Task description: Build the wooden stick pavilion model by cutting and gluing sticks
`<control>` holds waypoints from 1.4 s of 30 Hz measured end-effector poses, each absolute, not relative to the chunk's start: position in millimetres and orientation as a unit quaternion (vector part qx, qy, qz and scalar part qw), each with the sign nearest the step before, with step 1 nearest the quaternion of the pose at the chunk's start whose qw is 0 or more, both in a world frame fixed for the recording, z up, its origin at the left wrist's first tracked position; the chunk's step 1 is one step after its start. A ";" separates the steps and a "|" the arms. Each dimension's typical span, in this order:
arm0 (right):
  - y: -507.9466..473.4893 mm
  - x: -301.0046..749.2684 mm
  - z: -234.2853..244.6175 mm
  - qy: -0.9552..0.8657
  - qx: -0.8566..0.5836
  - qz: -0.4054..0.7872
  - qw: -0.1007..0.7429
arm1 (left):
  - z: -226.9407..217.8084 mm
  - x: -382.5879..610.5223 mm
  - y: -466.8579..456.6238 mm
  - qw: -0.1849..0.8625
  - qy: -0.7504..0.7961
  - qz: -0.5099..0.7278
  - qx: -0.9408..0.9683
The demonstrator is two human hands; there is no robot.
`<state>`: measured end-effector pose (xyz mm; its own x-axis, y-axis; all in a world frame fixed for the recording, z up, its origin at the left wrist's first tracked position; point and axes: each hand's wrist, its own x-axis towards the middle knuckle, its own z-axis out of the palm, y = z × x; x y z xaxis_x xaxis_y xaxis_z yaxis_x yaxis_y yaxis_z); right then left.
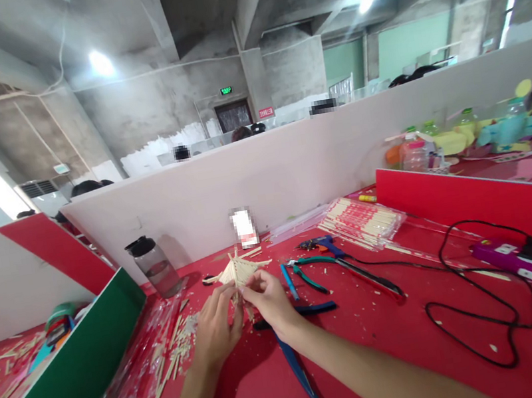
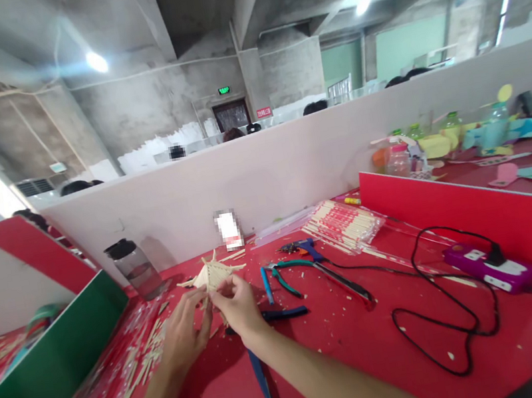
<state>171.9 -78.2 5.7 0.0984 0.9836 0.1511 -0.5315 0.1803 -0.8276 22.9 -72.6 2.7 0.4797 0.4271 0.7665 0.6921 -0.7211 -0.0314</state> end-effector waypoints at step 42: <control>-79.3 171.6 6.0 -0.346 -0.289 0.578 0.680 | 5.5 24.2 -74.9 0.182 -0.334 -0.389 -0.839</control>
